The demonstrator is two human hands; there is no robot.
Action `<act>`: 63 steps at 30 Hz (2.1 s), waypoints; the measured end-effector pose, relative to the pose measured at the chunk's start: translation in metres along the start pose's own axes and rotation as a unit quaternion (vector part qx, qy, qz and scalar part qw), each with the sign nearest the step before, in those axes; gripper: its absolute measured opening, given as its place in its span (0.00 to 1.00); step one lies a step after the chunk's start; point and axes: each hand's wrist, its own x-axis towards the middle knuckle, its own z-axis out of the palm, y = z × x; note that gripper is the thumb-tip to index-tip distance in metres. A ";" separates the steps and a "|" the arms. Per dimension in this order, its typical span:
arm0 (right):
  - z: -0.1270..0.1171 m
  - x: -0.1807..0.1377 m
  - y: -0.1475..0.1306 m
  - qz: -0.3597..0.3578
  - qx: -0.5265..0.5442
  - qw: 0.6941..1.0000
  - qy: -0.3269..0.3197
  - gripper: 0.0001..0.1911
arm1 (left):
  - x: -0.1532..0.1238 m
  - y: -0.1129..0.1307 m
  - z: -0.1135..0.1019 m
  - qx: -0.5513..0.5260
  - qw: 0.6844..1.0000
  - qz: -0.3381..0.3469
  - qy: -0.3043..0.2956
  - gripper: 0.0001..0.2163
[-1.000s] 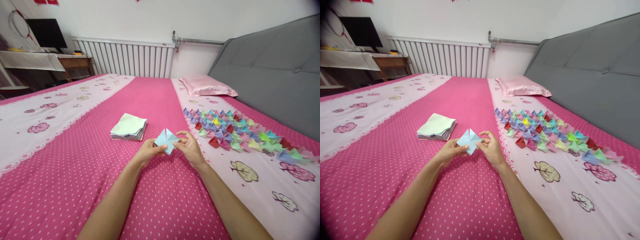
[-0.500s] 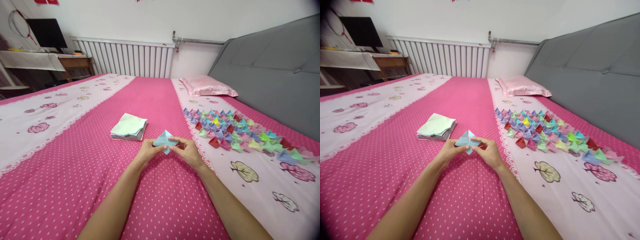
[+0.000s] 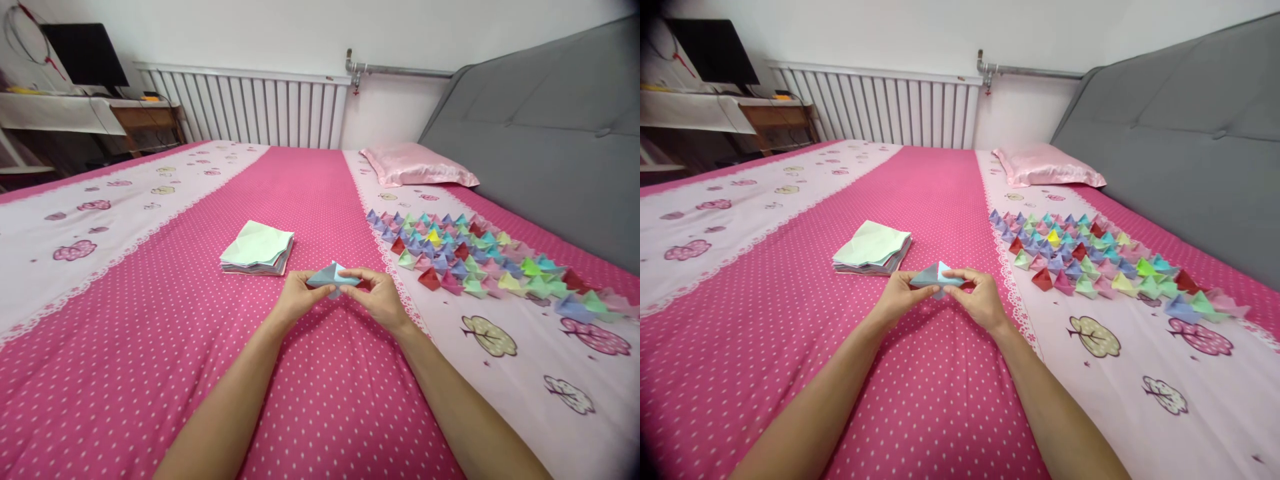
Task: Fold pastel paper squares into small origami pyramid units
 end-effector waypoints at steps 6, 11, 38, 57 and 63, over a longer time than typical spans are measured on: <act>-0.002 -0.001 0.000 0.004 -0.024 1.000 0.011 0.15 | 0.002 0.001 0.004 0.016 0.999 0.022 0.046 0.07; -0.004 -0.001 0.001 -0.012 -0.037 0.999 0.010 0.14 | 0.003 0.001 0.008 -0.016 0.998 0.005 0.057 0.09; -0.015 0.000 -0.014 -0.021 -0.085 0.995 -0.043 0.10 | 0.002 0.002 0.015 -0.020 0.998 0.024 0.049 0.10; -0.016 -0.001 -0.018 -0.032 -0.049 0.998 0.035 0.05 | 0.000 0.008 0.014 -0.013 0.996 0.026 0.090 0.10; -0.013 0.000 -0.018 -0.039 -0.068 0.997 0.001 0.05 | 0.000 0.001 0.013 -0.016 0.997 0.011 0.072 0.12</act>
